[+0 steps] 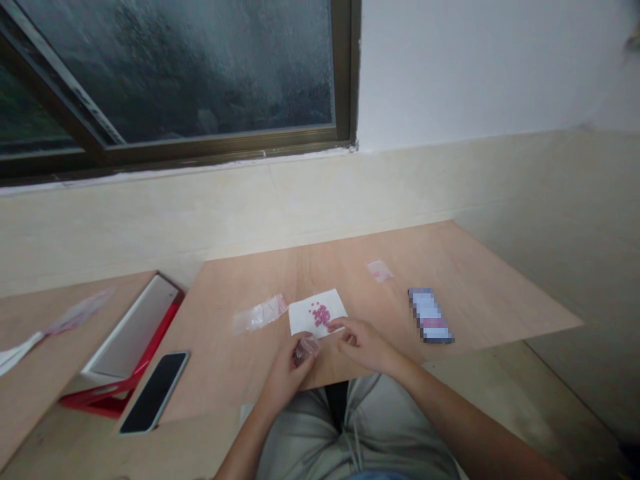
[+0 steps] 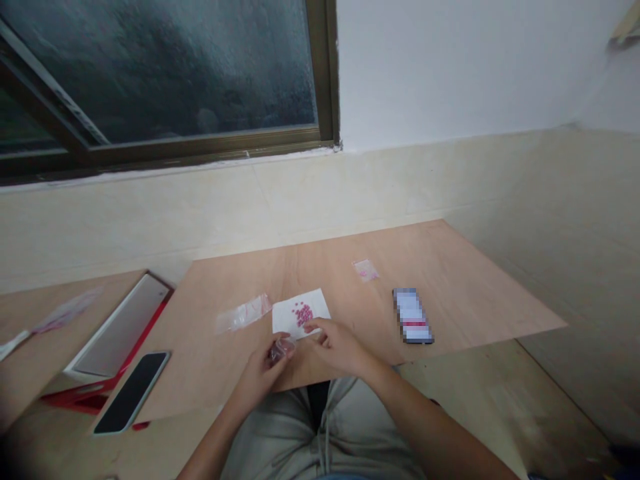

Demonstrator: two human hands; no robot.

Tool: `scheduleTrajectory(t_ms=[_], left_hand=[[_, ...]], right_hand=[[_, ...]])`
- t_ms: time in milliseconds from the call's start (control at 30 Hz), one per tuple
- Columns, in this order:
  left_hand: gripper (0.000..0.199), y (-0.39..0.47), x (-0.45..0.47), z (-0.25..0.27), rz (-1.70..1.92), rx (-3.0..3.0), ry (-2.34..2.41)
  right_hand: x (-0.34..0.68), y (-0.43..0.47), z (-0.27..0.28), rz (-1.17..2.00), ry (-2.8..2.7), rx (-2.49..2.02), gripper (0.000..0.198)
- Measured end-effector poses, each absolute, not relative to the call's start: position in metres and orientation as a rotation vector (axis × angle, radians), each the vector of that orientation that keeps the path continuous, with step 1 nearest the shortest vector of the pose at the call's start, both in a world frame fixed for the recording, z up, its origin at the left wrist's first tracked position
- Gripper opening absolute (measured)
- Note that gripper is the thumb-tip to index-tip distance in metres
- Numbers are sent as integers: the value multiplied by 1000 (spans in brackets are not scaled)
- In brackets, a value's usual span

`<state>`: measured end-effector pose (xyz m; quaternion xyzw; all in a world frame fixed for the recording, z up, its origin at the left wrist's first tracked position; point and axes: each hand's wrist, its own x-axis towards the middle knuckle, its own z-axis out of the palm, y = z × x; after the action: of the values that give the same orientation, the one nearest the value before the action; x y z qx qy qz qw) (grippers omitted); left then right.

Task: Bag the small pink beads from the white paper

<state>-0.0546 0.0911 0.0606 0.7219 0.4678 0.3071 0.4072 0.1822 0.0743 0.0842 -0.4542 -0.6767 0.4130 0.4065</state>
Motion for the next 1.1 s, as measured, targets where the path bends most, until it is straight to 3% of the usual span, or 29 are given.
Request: scheduleTrajectory(t_ms=[233, 600, 933, 1100], left_hand=[[37, 139, -73, 64, 702, 2218, 1321], [40, 197, -64, 71, 205, 2761, 1367], [43, 208, -60, 73, 68, 2883, 1228], [47, 207, -67, 72, 205, 2821, 1254]], right_hand=[[201, 112, 34, 848, -1682, -1369, 34], [158, 167, 2, 457, -2115, -1245, 72], [151, 171, -13, 442, -2141, -1291, 68], [151, 171, -10, 445, -2137, -1301, 67]])
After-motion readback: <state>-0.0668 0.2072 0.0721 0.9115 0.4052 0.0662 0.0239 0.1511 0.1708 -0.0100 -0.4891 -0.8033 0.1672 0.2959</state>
